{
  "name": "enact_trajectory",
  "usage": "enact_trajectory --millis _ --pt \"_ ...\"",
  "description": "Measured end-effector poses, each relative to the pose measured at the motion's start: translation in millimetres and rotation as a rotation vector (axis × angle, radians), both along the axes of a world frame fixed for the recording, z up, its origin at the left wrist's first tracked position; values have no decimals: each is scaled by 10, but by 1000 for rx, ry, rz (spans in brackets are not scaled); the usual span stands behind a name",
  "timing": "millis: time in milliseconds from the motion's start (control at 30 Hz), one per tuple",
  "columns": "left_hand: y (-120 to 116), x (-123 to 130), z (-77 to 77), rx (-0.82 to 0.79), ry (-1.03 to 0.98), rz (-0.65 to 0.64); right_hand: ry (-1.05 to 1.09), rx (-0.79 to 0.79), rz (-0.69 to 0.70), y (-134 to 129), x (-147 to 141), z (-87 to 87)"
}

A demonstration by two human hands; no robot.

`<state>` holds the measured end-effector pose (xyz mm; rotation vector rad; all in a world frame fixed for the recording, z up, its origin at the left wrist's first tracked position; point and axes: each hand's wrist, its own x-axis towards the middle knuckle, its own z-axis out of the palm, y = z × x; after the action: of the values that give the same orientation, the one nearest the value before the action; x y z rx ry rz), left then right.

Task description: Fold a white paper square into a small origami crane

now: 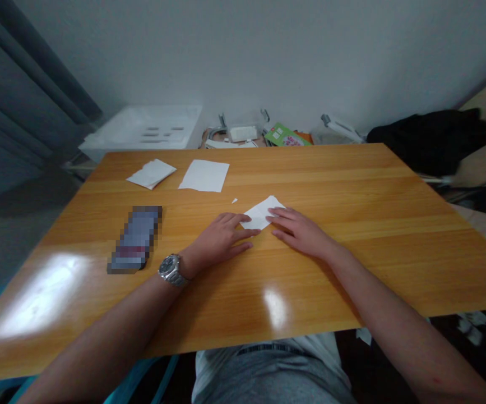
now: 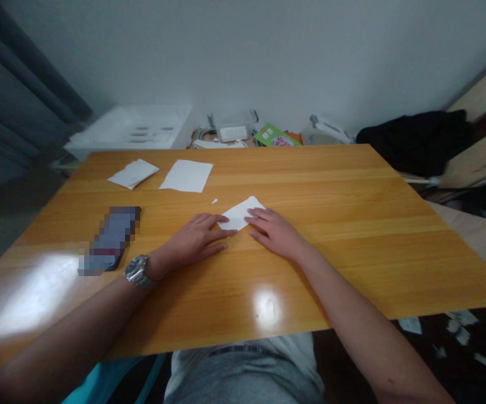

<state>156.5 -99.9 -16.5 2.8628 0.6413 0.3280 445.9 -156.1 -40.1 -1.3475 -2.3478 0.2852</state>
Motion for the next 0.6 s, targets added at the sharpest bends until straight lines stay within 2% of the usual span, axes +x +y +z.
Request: enact_trajectory --millis 200,400,600 --pt "-26 53 -37 48 -19 81 -26 35 1 -41 -100 70" --pt "-22 74 -82 99 -18 134 76 29 78 -57 -159 97" --pt "6 59 -135 77 -26 134 70 -19 10 -56 -69 97"
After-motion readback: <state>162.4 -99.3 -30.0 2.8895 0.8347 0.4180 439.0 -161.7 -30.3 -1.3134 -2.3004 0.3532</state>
